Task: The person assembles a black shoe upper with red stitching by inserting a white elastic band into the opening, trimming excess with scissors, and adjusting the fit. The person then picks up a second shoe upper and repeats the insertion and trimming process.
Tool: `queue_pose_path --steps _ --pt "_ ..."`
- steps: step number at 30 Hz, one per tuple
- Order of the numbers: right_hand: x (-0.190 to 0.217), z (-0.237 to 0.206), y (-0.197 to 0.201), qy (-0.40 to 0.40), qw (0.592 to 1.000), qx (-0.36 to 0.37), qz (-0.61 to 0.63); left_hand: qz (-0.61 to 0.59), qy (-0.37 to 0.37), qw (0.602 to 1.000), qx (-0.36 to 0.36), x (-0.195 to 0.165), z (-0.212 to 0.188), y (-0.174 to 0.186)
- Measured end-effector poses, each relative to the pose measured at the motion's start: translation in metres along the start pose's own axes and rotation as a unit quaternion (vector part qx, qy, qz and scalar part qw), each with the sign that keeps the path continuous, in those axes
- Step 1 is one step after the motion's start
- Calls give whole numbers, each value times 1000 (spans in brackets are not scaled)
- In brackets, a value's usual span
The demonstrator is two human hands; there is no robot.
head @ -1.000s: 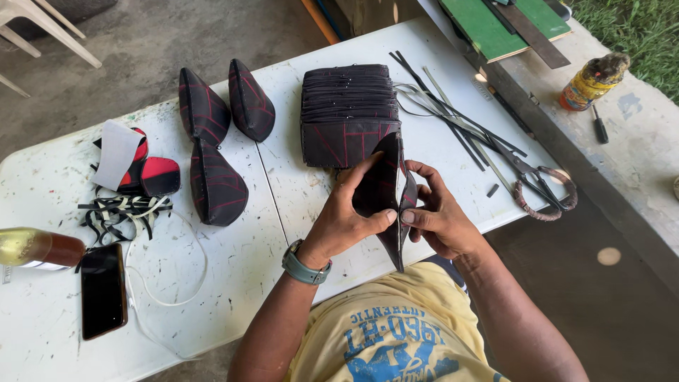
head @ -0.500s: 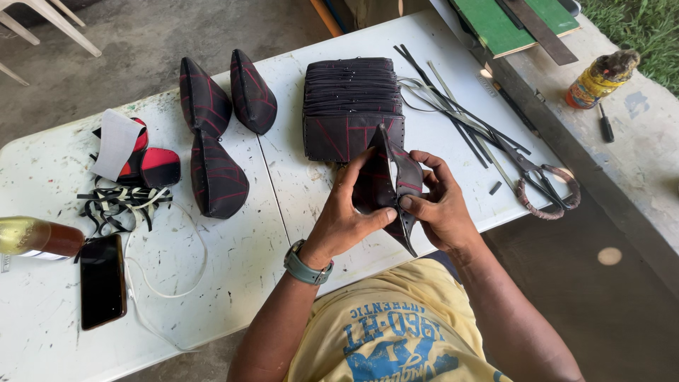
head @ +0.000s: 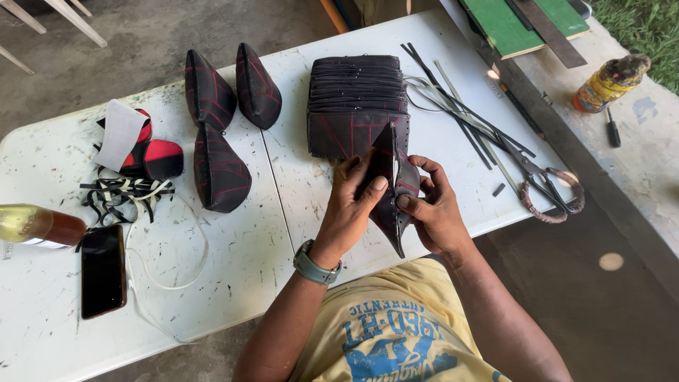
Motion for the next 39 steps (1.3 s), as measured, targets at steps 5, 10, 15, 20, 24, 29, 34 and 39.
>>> queue_pose_path --steps 5,10,15,20,24,29,34,39 --pt "-4 0 0 -10 1000 -10 8 150 -61 985 -56 -6 -4 -8" --pt "-5 2 -2 -5 1000 -13 6 181 -66 979 -63 -10 -2 -11" --pt "-5 1 0 -14 999 -27 -21 186 -67 979 -48 -14 -1 -11" --pt "-8 1 1 -5 999 -31 -20 200 -78 976 -45 -17 -2 -12" --pt "-11 1 2 5 999 -33 -9 222 -77 970 -57 -19 -1 -13" --pt "-12 1 4 -3 999 -45 -21 239 -97 964 -68 -21 -3 -17" --pt "-14 1 3 -14 994 -83 -71 279 -98 953 -71 -17 -6 -23" --pt "-9 -6 7 -29 965 -90 -244 267 -120 953 -77 -11 -6 -22"
Point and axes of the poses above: each hand's wrist, its own z-axis towards the middle knuckle, its own y-axis out of the back of the hand, x = y × z, the point moved 2 cm from there along z, towards the middle knuckle
